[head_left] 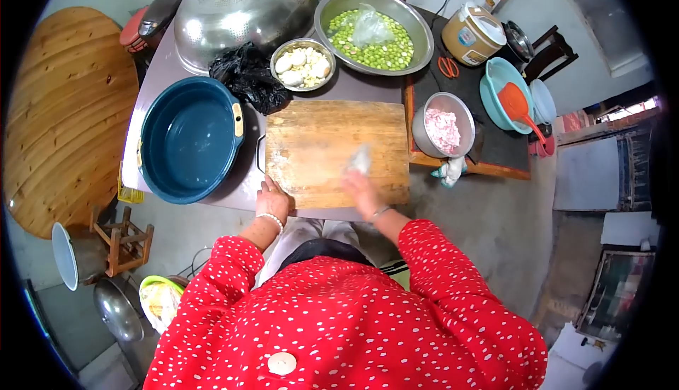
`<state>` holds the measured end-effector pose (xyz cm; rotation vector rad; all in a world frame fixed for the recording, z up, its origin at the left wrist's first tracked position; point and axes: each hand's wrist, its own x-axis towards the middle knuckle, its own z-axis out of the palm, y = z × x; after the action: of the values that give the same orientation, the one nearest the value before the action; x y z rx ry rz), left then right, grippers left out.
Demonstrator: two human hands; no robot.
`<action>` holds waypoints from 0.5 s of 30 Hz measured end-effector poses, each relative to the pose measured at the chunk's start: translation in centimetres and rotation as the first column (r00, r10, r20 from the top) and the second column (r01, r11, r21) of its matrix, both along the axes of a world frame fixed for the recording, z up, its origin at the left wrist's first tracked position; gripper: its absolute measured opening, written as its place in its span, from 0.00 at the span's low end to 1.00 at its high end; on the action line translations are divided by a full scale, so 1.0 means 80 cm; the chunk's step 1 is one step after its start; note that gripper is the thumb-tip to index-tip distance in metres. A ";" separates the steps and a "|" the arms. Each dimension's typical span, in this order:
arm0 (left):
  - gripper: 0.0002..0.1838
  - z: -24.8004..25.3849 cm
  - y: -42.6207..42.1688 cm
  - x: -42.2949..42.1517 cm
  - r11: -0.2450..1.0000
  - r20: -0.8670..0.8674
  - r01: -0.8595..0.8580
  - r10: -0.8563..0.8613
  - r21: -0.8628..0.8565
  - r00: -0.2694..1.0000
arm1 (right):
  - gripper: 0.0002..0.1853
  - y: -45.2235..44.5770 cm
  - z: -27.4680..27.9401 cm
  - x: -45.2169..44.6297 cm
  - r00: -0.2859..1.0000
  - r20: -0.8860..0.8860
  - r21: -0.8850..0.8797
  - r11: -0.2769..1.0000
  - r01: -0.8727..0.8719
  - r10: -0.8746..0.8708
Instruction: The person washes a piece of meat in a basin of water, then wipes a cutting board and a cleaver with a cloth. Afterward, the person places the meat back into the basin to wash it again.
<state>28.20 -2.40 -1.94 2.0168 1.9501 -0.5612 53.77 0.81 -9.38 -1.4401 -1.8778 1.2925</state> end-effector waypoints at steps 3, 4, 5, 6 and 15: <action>0.33 0.012 0.000 0.001 1.000 0.016 0.002 -0.002 -0.011 1.000 | 0.20 0.001 0.043 -0.044 0.840 0.400 0.314 0.806 -0.502 0.367; 0.33 0.007 0.000 0.000 1.000 0.022 -0.003 0.003 -0.009 1.000 | 0.20 0.013 0.039 -0.061 0.879 0.266 0.135 0.888 -0.440 0.396; 0.32 0.001 0.000 -0.001 1.000 0.029 -0.008 0.008 -0.007 1.000 | 0.20 0.026 0.037 -0.070 0.911 0.126 -0.062 0.920 -0.387 0.392; 0.33 -0.005 0.002 -0.002 1.000 0.038 -0.023 0.023 0.018 0.999 | 0.21 0.043 0.061 -0.075 0.968 -0.038 -0.233 0.940 -0.249 0.247; 0.29 0.005 0.001 0.002 0.998 -0.007 -0.031 0.031 0.061 0.999 | 0.21 0.111 0.117 0.046 0.609 -0.566 -0.702 0.712 -0.003 -0.556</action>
<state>28.39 -2.31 -1.57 2.0198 2.0231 -0.5090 57.46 9.68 0.02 -1.1049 -0.5845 2.0502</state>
